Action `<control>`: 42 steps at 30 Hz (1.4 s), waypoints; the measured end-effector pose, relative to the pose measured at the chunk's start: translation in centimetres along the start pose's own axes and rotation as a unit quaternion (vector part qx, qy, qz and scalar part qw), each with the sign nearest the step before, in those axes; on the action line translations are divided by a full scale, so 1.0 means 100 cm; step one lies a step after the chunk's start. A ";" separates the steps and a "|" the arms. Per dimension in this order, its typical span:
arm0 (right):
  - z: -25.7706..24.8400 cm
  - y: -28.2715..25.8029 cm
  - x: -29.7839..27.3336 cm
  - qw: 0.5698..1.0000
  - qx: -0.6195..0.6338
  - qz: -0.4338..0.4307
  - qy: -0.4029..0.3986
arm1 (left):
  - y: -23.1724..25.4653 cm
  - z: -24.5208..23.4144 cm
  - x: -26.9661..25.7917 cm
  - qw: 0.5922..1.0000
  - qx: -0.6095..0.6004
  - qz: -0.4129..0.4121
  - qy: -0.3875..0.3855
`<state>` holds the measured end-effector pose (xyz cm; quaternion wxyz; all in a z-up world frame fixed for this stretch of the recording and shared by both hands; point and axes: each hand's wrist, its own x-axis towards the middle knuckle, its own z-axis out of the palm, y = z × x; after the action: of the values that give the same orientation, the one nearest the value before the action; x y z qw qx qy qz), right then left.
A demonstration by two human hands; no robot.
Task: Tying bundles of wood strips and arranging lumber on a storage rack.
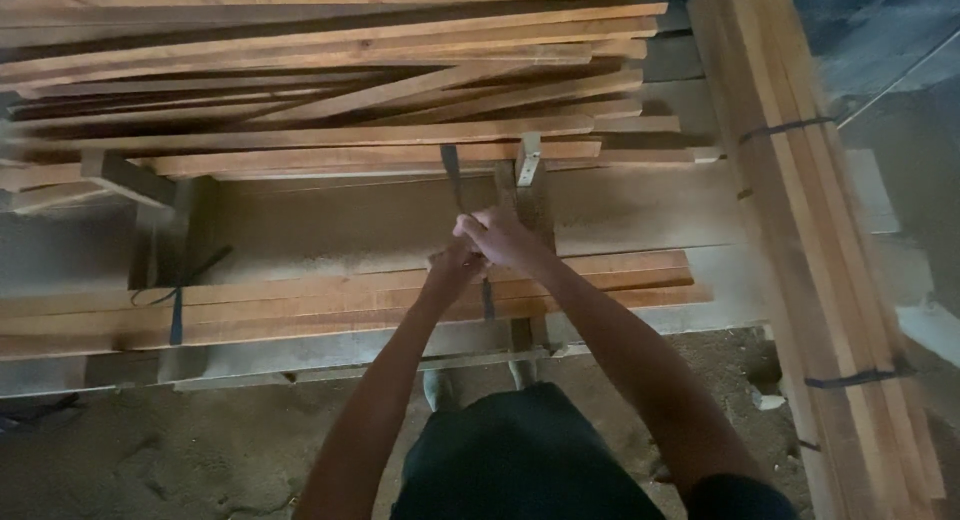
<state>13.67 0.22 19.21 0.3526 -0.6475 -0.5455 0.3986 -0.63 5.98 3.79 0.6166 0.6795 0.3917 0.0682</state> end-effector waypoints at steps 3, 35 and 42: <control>0.006 0.035 0.020 0.991 0.041 0.103 -0.069 | 0.018 -0.002 -0.011 0.999 -0.016 -0.011 0.027; 0.044 0.218 0.001 0.838 -0.265 -0.441 0.179 | 0.024 -0.012 -0.010 0.988 0.138 -0.030 0.058; 0.024 0.221 0.002 0.832 -0.336 -0.439 0.031 | 0.094 -0.010 -0.065 0.997 0.028 -0.040 0.063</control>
<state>20.87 -2.98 -1.54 0.2679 -0.4299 -0.8618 -0.0262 -1.44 3.42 14.99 0.5738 0.6747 0.4581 0.0755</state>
